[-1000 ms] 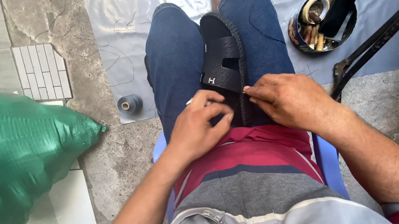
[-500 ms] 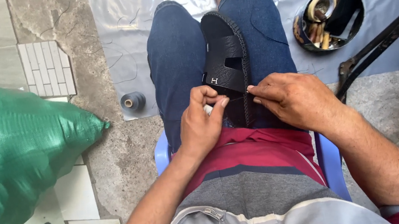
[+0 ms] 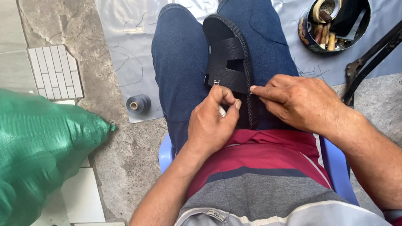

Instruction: Hand-stitching the upper part of a black sandal to its sole using a needle and thread.

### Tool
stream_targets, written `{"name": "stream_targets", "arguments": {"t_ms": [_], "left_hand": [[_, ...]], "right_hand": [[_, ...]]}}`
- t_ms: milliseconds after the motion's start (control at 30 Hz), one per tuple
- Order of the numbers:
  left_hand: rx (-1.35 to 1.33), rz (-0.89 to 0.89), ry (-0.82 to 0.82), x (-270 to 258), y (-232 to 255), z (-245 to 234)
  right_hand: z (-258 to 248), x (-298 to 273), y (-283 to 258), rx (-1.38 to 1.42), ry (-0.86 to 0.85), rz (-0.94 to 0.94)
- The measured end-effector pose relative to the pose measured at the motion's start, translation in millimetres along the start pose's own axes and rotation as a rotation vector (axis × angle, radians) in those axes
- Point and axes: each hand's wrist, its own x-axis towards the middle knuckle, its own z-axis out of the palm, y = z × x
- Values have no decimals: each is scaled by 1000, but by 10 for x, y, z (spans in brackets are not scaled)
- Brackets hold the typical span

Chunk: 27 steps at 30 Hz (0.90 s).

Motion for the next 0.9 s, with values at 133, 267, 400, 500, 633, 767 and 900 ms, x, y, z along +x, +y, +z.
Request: {"name": "stream_targets", "arguments": {"t_ms": [133, 267, 400, 500, 633, 767, 900], "left_hand": [[-134, -72, -39, 20, -31, 4], [-125, -282, -60, 45, 13, 25], [-180, -212, -41, 11, -31, 46], [-204, -91, -40, -26, -50, 71], [-117, -39, 6, -74, -60, 85], [-513, -179, 65, -143, -184, 188], [-460, -232, 93, -144, -274, 244]], "right_hand": [[-164, -64, -55, -49, -146, 60], [-271, -60, -15, -265, -420, 139], [-443, -213, 96, -315, -474, 226], [-389, -278, 205, -329, -337, 224], [-307, -119, 100, -33, -273, 273], [-70, -46, 88, 423, -79, 347], [239, -3, 235, 577, 54, 376]]}}
